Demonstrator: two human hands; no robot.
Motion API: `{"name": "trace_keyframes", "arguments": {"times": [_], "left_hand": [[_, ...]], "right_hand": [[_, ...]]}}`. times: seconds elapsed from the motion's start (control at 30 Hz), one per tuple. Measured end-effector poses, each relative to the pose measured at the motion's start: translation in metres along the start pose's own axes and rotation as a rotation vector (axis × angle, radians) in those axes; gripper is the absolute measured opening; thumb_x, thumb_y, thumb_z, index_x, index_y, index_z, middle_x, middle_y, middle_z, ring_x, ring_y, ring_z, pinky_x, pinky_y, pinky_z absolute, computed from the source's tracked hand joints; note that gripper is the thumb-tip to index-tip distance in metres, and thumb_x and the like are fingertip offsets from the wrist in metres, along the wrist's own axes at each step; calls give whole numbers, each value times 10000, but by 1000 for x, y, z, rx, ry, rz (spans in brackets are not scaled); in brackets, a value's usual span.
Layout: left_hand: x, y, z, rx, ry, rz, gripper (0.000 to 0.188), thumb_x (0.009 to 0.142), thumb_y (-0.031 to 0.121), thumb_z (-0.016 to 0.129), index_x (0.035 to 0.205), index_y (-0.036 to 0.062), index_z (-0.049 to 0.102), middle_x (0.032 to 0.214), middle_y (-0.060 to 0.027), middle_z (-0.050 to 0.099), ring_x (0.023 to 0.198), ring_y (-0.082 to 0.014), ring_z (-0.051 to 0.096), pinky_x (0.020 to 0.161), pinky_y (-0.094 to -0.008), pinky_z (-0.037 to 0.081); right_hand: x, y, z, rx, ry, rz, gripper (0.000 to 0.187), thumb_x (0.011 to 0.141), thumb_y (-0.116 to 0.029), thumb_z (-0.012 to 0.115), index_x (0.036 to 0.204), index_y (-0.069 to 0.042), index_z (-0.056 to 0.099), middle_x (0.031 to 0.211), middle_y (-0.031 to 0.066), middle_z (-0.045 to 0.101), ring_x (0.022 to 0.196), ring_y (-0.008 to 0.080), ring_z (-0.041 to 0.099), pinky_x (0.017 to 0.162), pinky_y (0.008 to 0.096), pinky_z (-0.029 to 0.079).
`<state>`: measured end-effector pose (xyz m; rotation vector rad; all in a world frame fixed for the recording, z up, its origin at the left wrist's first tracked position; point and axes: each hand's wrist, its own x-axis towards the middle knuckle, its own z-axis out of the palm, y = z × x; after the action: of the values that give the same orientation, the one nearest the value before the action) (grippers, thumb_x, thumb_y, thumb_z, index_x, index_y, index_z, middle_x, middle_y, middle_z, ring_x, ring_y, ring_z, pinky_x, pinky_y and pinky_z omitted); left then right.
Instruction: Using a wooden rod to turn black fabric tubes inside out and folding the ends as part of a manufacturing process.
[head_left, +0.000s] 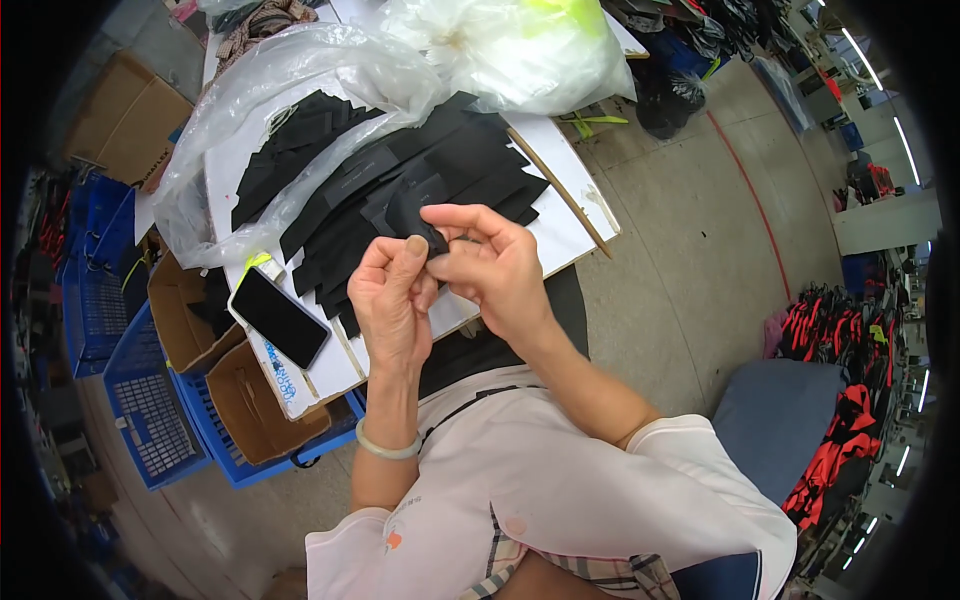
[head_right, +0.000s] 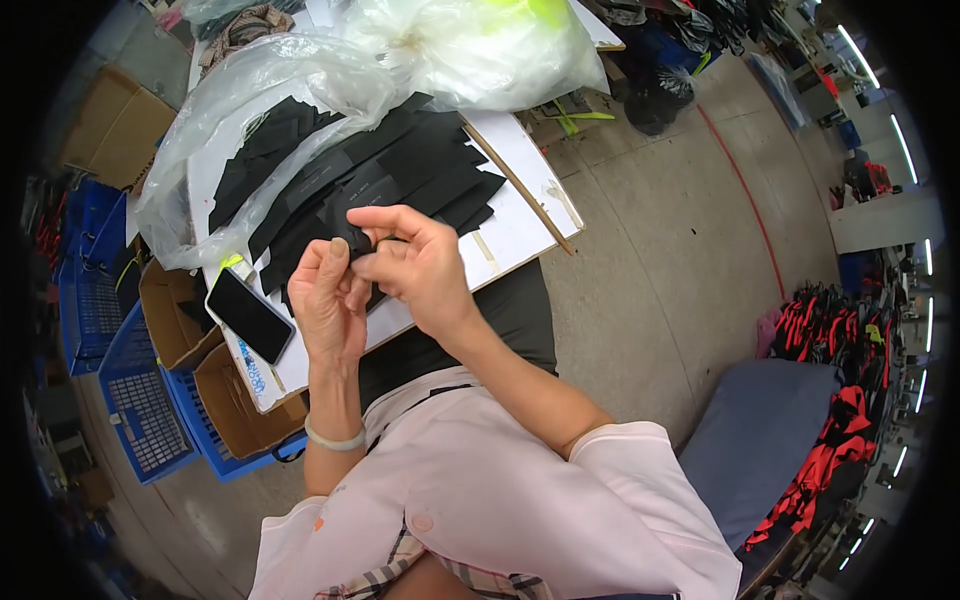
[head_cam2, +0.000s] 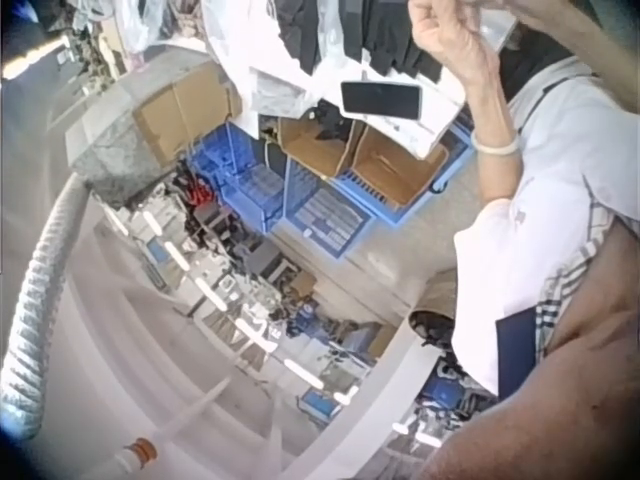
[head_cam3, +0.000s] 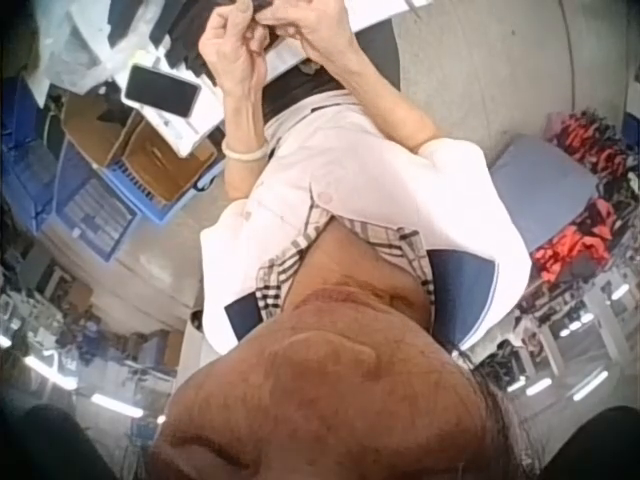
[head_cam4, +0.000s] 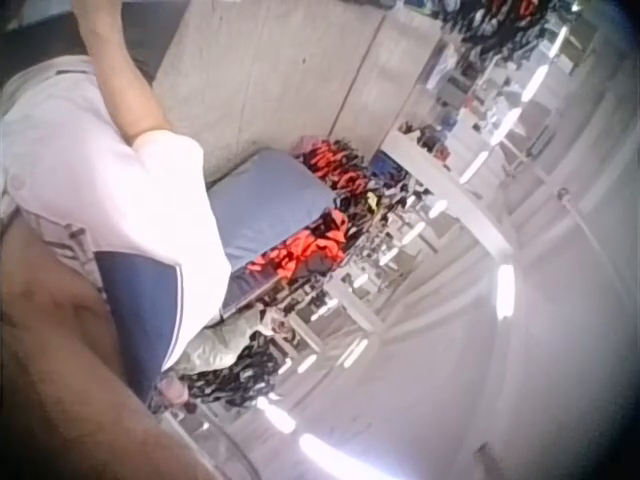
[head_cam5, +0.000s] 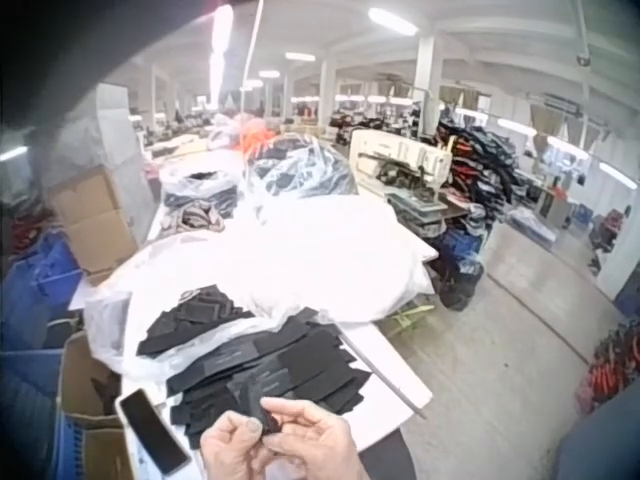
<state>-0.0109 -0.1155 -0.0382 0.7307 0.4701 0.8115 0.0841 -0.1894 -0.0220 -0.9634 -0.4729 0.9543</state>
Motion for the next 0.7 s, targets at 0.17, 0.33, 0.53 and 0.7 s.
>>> {"name": "trace_keyframes", "arguments": {"times": [0.17,0.33,0.53,0.7], "left_hand": [[-1,3,1,-70,-24,-56,223,881,161,624,716,66,507,553,27,424,431,-34,348,404,-172,251],[0,2,0,-51,-32,-67,219,889,165,615,728,69,502,557,37,402,439,-28,321,407,-174,242],[2,2,-6,-16,-63,-87,242,901,186,598,722,65,488,575,22,444,432,-43,337,404,-189,252],[-7,8,4,-61,-94,-201,254,918,206,569,726,62,486,587,1,474,416,-54,355,394,-188,268]], "right_hand": [[9,5,-14,364,-128,224,362,719,119,587,1076,62,576,886,87,637,396,3,349,350,160,264],[12,9,-15,409,-72,182,351,731,128,566,1076,67,577,911,109,645,378,7,353,342,168,262],[16,11,-18,497,-90,294,398,728,144,533,1117,63,550,924,140,642,336,20,352,326,168,259],[17,6,-29,626,-432,332,343,727,149,508,1052,47,541,759,112,601,318,9,325,286,156,244]]}}
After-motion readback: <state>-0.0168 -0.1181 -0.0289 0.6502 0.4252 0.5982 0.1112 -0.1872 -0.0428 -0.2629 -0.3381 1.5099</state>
